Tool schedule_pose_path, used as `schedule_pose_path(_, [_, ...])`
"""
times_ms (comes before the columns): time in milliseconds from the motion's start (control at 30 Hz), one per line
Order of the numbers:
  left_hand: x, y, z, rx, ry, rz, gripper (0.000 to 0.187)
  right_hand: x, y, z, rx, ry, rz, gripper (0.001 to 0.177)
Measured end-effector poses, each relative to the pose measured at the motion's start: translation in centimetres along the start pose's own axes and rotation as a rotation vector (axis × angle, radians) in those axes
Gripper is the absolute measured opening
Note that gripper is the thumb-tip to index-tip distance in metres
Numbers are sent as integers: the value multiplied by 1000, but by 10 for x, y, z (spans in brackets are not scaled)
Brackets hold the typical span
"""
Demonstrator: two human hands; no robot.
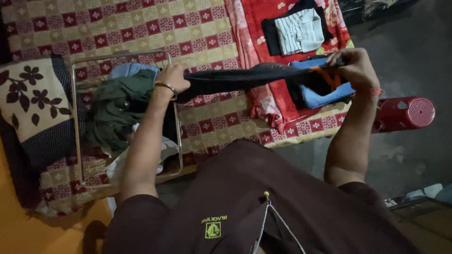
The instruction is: The person folds several garments on a patterned surface. They fold a striped shirt, a black t-shirt, a green shirt, and a black jacket, placing each folded item into a pile.
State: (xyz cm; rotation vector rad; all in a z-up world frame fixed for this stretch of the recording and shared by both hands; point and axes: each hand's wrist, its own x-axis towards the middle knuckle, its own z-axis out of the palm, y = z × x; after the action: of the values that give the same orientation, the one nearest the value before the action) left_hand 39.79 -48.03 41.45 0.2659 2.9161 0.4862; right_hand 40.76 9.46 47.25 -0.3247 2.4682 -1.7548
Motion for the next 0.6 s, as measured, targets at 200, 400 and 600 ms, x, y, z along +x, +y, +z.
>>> schedule_pose_path(200, [68, -22, 28, 10, 48, -157, 28, 62, 49, -35, -225, 216, -30, 14])
schedule_pose_path(400, [171, -39, 36, 36, 415, -143, 35, 136, 80, -66, -214, 403, -567, 23])
schedule_pose_path(600, [163, -43, 16, -83, 435, -55, 37, 111, 60, -71, 23, 158, -364, 16])
